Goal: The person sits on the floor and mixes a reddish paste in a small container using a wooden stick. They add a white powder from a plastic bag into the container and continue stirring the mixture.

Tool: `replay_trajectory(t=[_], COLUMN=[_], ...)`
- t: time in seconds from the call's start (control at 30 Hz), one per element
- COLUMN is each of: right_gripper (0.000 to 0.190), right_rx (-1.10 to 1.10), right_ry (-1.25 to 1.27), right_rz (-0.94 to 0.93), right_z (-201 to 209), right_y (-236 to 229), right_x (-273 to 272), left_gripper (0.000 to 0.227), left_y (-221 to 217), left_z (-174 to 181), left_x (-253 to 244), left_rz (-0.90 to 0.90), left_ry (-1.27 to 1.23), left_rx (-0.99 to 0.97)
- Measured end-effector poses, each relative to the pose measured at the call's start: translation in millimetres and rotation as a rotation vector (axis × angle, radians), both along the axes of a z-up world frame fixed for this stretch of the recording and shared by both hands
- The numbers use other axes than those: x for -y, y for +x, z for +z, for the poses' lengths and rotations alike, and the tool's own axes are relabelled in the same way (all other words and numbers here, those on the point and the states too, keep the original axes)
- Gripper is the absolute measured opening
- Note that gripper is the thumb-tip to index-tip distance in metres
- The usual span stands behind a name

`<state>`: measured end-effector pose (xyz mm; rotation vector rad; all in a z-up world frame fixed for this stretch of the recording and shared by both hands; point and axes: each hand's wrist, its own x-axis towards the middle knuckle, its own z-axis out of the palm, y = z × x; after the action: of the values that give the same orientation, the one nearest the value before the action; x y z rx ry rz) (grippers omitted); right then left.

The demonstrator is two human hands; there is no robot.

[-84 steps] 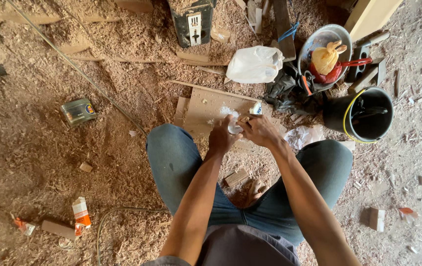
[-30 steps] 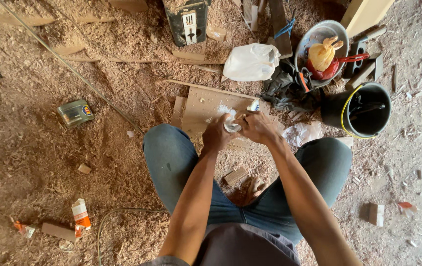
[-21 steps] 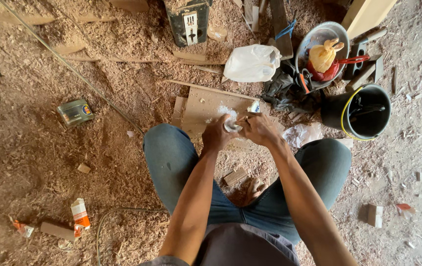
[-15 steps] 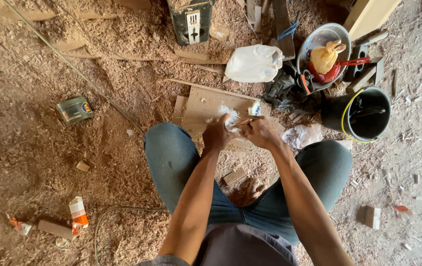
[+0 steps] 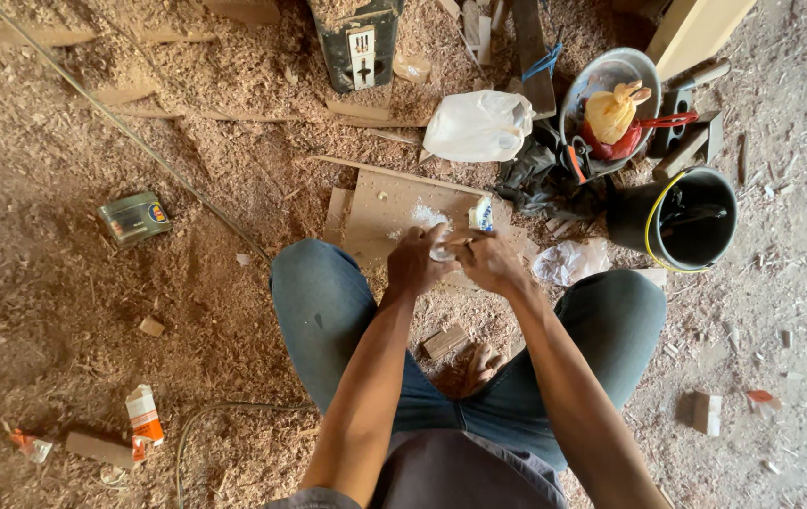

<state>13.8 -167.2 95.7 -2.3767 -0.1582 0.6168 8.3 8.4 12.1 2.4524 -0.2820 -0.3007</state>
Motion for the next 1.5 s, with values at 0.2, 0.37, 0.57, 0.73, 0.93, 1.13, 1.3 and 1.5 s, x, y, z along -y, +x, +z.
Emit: replay_trajectory(t=[0.2, 0.37, 0.57, 0.73, 0.93, 1.13, 1.3, 1.5], right_gripper=[0.029, 0.031, 0.028, 0.027, 0.026, 0.022, 0.022, 0.027], right_rx=[0.116, 0.227, 0.059, 0.172, 0.237, 0.006, 0.444, 0.056], right_ry=[-0.083, 0.098, -0.098, 0.068, 0.123, -0.097, 0.138, 0.068], right_rz=[0.112, 0.146, 0.055, 0.157, 0.176, 0.09, 0.232, 0.029], right_z=[2, -6, -20, -22, -9, -7, -19, -13], right_y=[-3, -5, -4, 1, 5, 12, 10, 6], right_x=[-1, 1, 6, 9, 0, 5, 1, 4], left_gripper=[0.086, 0.08, 0.081, 0.08, 0.087, 0.092, 0.085, 0.091], left_y=[3, 6, 3, 1, 0, -2, 4, 6], left_z=[1, -4, -7, -14, -25, -26, -23, -17], left_x=[2, 5, 10, 13, 10, 9, -10, -9], left_rz=[0.015, 0.083, 0.112, 0.101, 0.104, 0.081, -0.046, -0.042], left_ry=[-0.012, 0.002, -0.021, 0.066, 0.072, 0.025, -0.098, -0.066], left_rx=[-0.063, -0.071, -0.05, -0.06, 0.078, -0.003, 0.05, 0.009])
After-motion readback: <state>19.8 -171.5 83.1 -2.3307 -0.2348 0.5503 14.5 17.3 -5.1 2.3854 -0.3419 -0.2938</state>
